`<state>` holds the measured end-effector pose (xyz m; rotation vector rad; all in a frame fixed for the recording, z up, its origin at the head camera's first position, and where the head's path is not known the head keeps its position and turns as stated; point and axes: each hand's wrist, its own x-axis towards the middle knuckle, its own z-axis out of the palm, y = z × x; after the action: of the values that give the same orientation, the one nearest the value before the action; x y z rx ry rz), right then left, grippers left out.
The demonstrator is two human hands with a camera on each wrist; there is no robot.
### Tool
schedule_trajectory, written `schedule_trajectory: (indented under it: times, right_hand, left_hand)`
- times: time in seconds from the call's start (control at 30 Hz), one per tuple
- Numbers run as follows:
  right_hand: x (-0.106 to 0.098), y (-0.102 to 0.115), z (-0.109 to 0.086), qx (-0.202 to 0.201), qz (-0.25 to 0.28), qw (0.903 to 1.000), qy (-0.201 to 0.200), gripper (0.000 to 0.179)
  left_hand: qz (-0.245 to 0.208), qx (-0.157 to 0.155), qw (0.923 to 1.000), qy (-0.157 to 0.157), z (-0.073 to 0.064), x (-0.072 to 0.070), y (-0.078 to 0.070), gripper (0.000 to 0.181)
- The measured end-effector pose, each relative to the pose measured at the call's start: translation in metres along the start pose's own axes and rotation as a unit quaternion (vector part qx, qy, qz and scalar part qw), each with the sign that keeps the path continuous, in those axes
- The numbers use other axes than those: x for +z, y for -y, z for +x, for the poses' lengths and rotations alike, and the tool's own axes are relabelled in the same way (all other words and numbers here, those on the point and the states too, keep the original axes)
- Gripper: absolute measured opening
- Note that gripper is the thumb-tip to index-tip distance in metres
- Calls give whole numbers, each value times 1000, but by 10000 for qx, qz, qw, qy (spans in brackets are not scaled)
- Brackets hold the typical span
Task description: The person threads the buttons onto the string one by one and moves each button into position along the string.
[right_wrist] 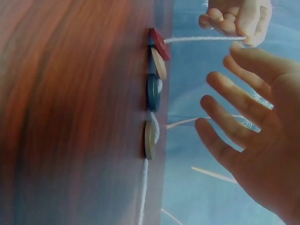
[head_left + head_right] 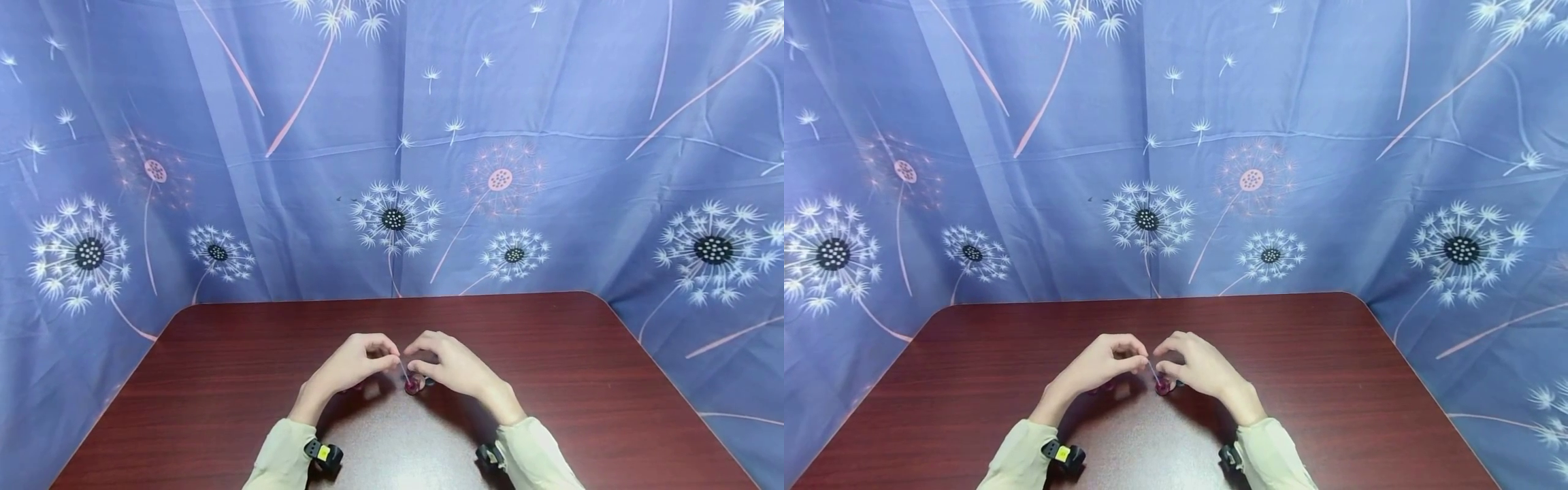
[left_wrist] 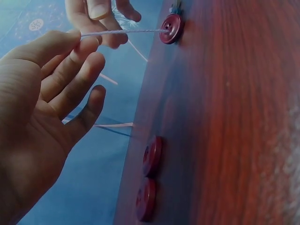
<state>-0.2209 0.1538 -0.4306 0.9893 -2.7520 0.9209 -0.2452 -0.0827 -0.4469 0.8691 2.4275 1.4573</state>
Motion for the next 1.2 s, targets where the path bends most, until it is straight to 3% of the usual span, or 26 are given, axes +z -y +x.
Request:
schedule_trajectory:
  times: [0.17, 0.37, 0.6, 0.97, 1.07, 1.2]
  right_hand:
    - [9, 6, 7, -3, 784, 9969, -31, 19]
    - [16, 9, 16, 87, 1841, 9828, 109, 13]
    - [12, 5, 13, 93, 1531, 9879, -242, 6]
    - [2, -8, -2, 193, 1403, 9888, -468, 3]
    - [4, -6, -1, 242, 1268, 9899, -583, 9]
    - [17, 2, 8, 234, 1369, 9885, -596, 11]
  left_hand:
    - [63, 18, 10000, -39, -6, -7, -2, 5]
    - [63, 93, 9999, -76, -7, -12, -1, 7]
    - [110, 186, 9997, 82, 2, -9, -3, 4]
    - [277, 534, 9981, 98, 21, 10, -3, 11]
    - [352, 519, 9980, 74, 18, 8, -1, 11]
    - [416, 351, 9985, -49, 3, -1, 3, 11]
